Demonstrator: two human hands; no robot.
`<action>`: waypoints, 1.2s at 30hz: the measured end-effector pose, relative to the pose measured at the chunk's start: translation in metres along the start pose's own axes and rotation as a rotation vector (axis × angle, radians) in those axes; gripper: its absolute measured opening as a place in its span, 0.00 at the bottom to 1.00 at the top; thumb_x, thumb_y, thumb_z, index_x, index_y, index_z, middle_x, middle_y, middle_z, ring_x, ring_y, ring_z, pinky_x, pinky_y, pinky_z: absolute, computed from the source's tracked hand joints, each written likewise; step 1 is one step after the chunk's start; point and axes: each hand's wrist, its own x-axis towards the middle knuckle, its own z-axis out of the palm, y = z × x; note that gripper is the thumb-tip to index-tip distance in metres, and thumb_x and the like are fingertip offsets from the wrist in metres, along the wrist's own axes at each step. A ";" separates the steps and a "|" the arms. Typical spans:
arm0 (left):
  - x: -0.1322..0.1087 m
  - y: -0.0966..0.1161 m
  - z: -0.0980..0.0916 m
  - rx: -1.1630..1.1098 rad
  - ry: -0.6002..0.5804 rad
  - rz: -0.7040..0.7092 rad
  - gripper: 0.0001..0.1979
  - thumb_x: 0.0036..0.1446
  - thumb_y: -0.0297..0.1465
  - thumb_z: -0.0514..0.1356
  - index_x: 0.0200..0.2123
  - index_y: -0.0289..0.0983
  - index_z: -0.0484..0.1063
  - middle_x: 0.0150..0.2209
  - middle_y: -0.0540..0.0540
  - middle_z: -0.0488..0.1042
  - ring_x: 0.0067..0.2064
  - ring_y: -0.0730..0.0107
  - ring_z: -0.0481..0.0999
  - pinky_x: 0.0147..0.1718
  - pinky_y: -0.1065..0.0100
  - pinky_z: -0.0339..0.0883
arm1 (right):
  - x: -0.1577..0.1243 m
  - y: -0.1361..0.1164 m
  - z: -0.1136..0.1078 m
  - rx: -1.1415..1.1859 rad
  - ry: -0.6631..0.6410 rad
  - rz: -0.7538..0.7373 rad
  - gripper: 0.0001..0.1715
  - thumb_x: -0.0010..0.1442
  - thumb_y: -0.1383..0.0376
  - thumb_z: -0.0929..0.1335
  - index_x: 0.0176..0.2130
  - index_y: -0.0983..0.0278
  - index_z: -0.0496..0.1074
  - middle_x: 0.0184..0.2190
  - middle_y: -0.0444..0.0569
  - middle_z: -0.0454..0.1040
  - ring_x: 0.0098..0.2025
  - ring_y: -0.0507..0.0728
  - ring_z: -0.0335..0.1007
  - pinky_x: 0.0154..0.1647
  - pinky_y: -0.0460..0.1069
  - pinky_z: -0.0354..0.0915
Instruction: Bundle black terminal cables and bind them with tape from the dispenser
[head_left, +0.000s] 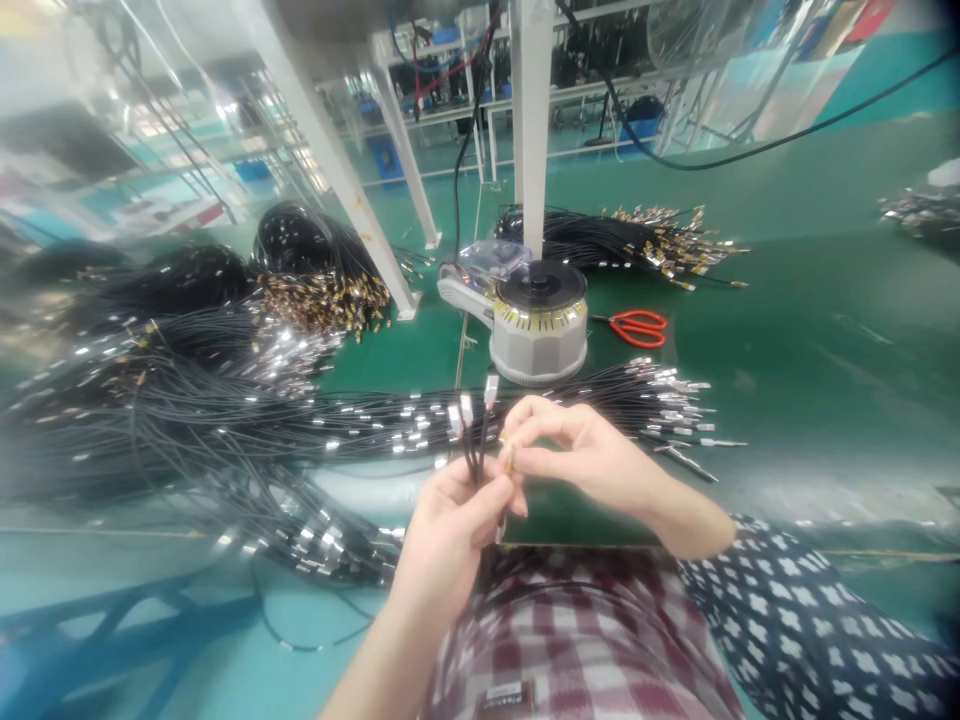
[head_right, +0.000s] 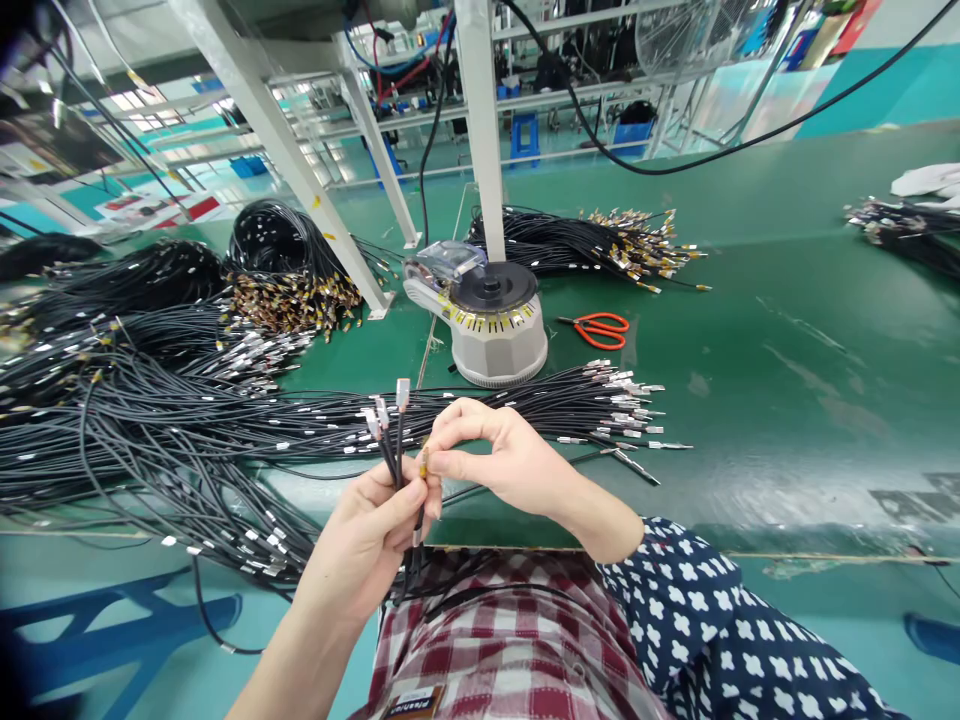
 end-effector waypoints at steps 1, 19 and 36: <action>0.000 0.000 0.000 0.003 -0.004 -0.010 0.07 0.51 0.31 0.67 0.28 0.34 0.74 0.24 0.48 0.74 0.17 0.86 0.52 0.19 0.76 0.46 | 0.000 -0.001 -0.004 -0.041 -0.007 0.004 0.07 0.59 0.64 0.70 0.31 0.62 0.79 0.35 0.46 0.70 0.41 0.54 0.69 0.48 0.52 0.65; 0.005 -0.002 0.001 -0.057 0.226 0.205 0.12 0.57 0.38 0.63 0.29 0.34 0.75 0.20 0.54 0.61 0.21 0.80 0.58 0.21 0.76 0.54 | -0.010 -0.014 0.003 -0.351 0.082 0.010 0.07 0.57 0.67 0.71 0.27 0.62 0.73 0.39 0.46 0.68 0.44 0.54 0.68 0.51 0.51 0.61; -0.003 -0.001 0.007 0.035 0.104 0.094 0.12 0.52 0.29 0.67 0.40 0.36 0.72 0.22 0.49 0.74 0.17 0.85 0.53 0.17 0.77 0.44 | -0.012 -0.001 0.000 0.156 0.204 0.059 0.16 0.54 0.66 0.73 0.34 0.60 0.60 0.29 0.41 0.74 0.32 0.52 0.68 0.37 0.50 0.63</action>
